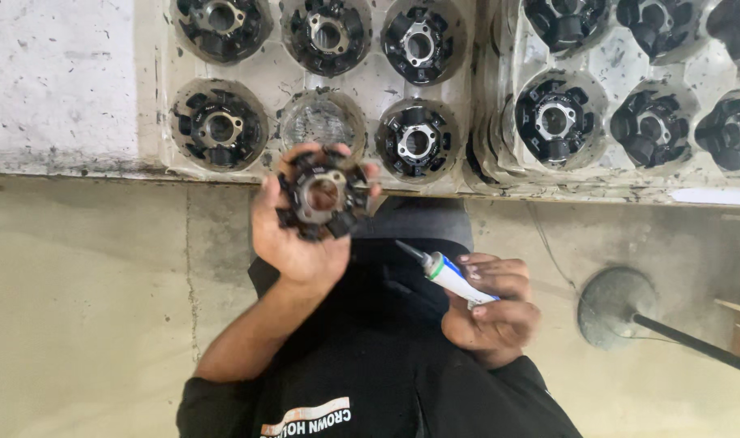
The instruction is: The person picks up small black mechanical parts from a tray, applies adhesive from a tube to the inner rim of each part, and places the part back into the tray. The person repeats this process for multiple parts.
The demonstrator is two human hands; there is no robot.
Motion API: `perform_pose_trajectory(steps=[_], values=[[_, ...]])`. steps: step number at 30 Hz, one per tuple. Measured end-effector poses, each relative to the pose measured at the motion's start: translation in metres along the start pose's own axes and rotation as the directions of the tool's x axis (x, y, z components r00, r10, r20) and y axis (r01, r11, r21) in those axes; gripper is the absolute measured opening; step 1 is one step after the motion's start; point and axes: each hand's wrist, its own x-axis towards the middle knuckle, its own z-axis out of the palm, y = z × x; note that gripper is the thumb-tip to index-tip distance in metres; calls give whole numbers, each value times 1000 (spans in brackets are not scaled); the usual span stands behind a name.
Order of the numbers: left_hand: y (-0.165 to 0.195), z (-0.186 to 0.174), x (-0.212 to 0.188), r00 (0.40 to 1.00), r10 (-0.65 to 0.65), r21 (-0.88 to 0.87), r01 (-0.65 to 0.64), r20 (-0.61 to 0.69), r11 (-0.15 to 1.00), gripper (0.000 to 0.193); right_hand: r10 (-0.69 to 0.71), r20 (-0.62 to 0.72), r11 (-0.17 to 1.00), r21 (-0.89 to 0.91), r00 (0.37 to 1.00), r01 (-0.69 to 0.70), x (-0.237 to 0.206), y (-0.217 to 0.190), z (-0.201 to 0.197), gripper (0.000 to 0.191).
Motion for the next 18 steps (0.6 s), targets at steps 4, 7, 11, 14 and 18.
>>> perform_pose_trajectory(steps=[4,7,11,14,18], values=[[30,-20,64,987,127,470,-159,100,868,33,8,-83,995,103,997,1,-8,8,-1,40],[45,-27,91,989,0,903,-137,150,407,19,64,-122,975,219,990,-36,-14,10,-1,37],[60,-18,90,944,-194,800,-331,268,-501,36,119,-147,965,249,982,-80,-18,11,1,35],[55,-4,99,845,-266,550,-510,464,-661,42,128,-142,962,258,982,-88,-16,12,1,35],[39,2,143,877,-274,562,-466,394,-684,28,121,-131,958,273,984,-81,-15,12,1,35]])
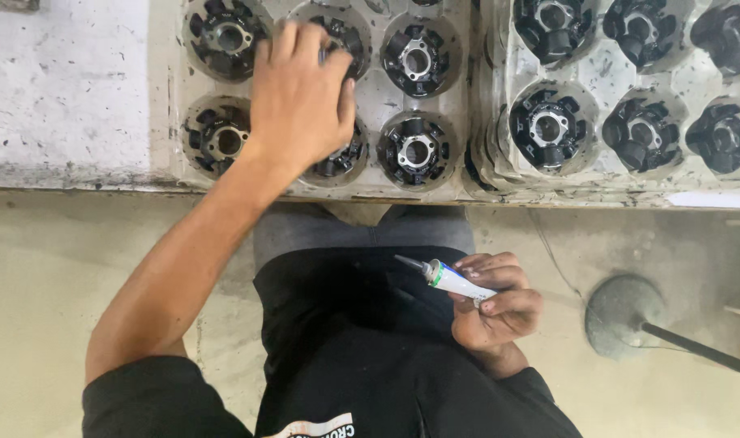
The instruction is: The person picks up small black mechanical parts from a tray, applies adhesive from a tube to the inner rim of each part, and places the part back into the tray. The person repeats this process for multiple parts.
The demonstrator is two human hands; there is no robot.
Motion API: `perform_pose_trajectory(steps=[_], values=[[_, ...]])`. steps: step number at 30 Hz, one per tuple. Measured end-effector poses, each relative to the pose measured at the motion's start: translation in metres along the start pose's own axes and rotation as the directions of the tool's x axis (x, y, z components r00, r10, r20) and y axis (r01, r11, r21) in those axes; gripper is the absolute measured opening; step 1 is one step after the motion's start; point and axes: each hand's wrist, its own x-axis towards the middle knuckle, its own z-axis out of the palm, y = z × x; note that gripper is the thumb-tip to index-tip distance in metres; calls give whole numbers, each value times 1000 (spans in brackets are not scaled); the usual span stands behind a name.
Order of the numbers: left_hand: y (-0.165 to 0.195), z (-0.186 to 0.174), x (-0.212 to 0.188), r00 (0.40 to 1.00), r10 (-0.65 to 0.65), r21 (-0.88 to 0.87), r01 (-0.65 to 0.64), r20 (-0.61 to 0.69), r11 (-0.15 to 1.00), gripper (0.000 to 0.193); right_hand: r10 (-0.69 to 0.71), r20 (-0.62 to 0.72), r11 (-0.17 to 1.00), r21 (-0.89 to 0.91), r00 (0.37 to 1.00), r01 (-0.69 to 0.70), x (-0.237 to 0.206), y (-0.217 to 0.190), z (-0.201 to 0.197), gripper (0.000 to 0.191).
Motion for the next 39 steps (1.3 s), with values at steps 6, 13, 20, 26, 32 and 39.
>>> perform_pose_trajectory(steps=[6,13,20,26,32,39], values=[[-5,12,25,997,12,176,1,-71,984,67,1,-101,999,38,995,3,-10,3,-1,37],[30,-47,-45,977,-165,-812,206,137,546,38,48,-252,996,86,967,-27,-12,13,-12,40],[83,-48,-120,983,-183,-815,-130,-30,-564,78,182,-191,974,168,965,-151,-9,11,-6,44],[90,5,-113,933,-347,-587,-332,-90,-739,89,117,-66,992,59,991,-113,-8,7,0,41],[94,-3,-115,926,-359,-691,-335,-116,-641,65,-52,82,953,-293,995,74,1,-2,3,46],[107,-24,-123,902,-265,-939,-321,-342,120,51,-92,361,952,-242,928,188,11,-15,-11,48]])
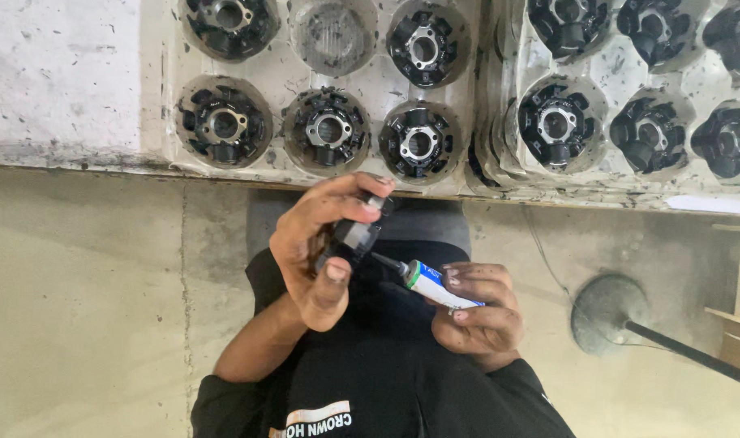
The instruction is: The person picks up small black mechanical parts from a tray, applies adhesive from a tube to the inner rim of each part, and places the part back into the tray. The person repeats this process for multiple parts.
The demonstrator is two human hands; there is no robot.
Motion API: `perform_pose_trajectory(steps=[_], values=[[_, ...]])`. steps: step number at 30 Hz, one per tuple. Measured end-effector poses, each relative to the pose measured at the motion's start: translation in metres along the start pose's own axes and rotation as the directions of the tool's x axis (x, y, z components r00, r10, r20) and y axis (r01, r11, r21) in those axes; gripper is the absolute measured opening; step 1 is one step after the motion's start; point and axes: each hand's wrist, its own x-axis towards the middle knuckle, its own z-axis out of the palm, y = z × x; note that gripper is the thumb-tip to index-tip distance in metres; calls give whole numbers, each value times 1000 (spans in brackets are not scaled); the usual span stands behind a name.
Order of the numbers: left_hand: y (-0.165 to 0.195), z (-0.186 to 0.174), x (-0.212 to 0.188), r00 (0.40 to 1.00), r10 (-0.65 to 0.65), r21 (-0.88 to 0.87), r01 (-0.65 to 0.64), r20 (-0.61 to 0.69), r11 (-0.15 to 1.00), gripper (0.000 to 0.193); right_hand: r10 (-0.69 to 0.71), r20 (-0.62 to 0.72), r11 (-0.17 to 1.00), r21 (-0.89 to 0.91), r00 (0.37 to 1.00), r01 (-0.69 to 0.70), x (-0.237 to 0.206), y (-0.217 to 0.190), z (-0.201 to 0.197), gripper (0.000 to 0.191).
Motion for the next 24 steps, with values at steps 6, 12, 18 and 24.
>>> perform_pose_trajectory(steps=[6,12,18,24], values=[[6,2,2,998,36,133,-41,41,990,51,-17,4,999,41,1000,17,-3,0,0,46],[5,4,1,998,-8,115,0,69,993,52,-78,46,994,-66,996,81,2,0,0,42],[-6,7,-4,999,-41,1,41,34,999,48,-55,59,991,-118,997,62,6,-6,0,40],[-9,8,-8,997,-77,-92,77,3,993,48,-62,56,992,-107,997,68,6,-5,-1,39]])
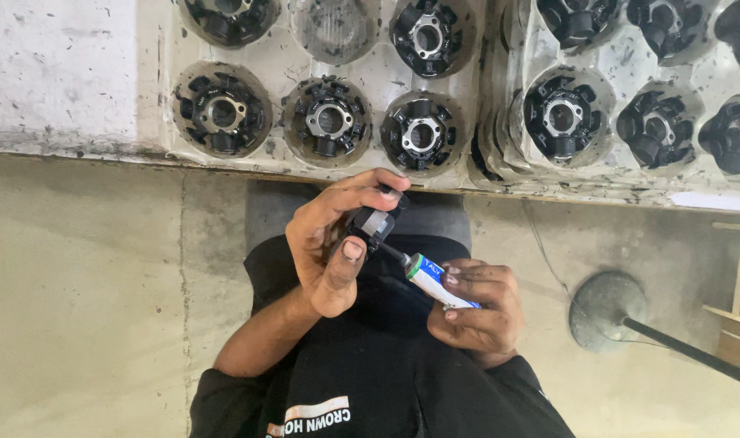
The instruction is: The person picks up small black mechanical parts from a tray, applies adhesive from a tube to the inner rim of each part, and places the part back into the tray. The person repeats this process for multiple parts.
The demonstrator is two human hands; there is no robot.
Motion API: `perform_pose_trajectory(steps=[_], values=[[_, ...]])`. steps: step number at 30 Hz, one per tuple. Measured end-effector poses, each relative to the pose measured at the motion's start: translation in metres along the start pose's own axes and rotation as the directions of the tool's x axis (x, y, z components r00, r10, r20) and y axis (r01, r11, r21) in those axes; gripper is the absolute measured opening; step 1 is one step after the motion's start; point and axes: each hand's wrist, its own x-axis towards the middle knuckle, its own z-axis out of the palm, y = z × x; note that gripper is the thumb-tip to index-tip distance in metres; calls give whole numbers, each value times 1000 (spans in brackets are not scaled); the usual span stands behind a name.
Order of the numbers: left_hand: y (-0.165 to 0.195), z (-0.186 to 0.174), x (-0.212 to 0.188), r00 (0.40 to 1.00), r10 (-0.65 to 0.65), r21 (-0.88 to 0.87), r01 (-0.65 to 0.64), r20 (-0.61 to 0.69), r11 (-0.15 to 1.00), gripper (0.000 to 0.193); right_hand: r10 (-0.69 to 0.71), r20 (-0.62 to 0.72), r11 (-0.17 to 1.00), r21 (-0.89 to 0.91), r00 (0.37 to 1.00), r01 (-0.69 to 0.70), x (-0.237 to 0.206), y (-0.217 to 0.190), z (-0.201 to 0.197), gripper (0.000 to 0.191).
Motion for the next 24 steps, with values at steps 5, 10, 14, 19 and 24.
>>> perform_pose_trajectory(steps=[5,10,14,19,24], values=[[-4,-1,-3,1000,-10,-34,9,-27,999,48,0,-14,1000,3,1000,0,-3,1,0,38],[-13,4,-9,993,-61,-252,34,-102,967,46,12,9,1000,-4,1000,-12,-2,0,-1,39],[-21,10,-14,965,-192,-574,58,-176,817,47,44,15,999,-4,999,-44,2,-3,-2,41],[-26,16,-17,924,-303,-738,35,-234,674,48,126,-16,991,-32,992,-127,4,-6,3,45],[-24,20,-21,875,-433,-835,65,-216,547,52,112,-223,994,13,968,-112,2,-1,19,49]])
